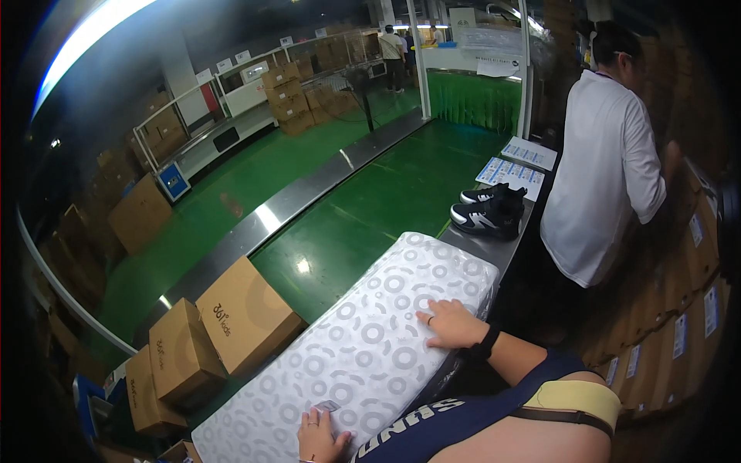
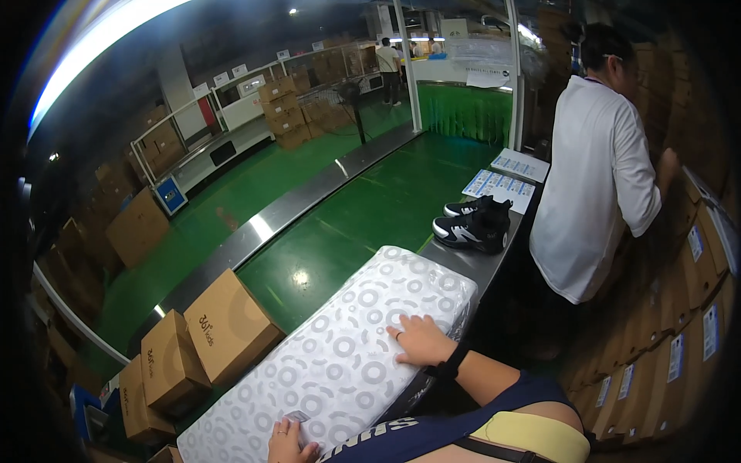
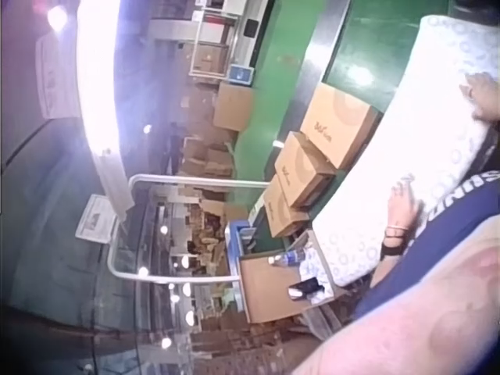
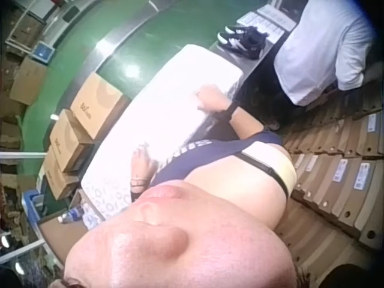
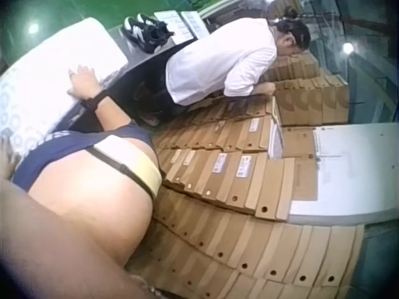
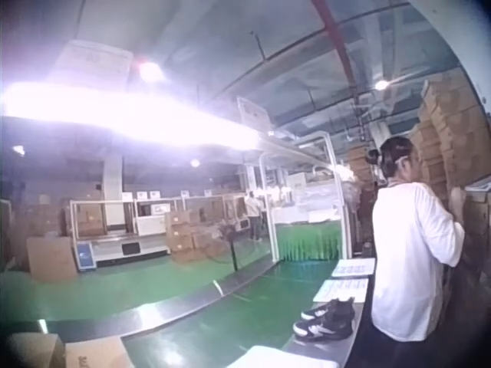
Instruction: Packing finished shoes into shoe boxes at a manufacturing station.
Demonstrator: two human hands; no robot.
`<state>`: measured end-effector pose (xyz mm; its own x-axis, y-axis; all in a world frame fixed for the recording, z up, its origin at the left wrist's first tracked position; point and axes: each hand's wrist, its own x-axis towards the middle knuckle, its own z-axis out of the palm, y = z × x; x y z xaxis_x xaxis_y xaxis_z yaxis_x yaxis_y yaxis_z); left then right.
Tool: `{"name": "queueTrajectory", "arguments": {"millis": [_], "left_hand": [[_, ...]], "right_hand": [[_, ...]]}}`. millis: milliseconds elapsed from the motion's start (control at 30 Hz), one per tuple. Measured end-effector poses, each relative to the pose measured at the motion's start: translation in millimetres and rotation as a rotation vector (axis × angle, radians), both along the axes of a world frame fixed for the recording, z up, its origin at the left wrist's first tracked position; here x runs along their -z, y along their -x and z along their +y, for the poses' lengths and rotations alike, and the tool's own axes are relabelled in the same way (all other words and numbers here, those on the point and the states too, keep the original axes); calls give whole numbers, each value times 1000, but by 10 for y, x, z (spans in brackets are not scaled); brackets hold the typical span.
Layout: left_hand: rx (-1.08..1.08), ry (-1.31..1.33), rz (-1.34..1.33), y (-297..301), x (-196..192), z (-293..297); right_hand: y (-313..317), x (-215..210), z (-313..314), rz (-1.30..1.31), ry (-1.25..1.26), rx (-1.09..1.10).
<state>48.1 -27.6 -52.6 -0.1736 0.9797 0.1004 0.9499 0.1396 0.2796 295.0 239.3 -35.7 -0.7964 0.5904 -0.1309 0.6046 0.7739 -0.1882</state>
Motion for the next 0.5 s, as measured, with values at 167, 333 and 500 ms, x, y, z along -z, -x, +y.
{"name": "queueTrajectory", "arguments": {"millis": [167,333,500], "left_hand": [[-123,140,65,20,46,-27],[-210,172,8,-64,-14,107],[-471,55,-91,22,19,-64]], "right_hand": [[-295,207,287,259,-313,204],[-523,541,858,308,-361,477],[-448,654,1044,319,-313,577]]}}
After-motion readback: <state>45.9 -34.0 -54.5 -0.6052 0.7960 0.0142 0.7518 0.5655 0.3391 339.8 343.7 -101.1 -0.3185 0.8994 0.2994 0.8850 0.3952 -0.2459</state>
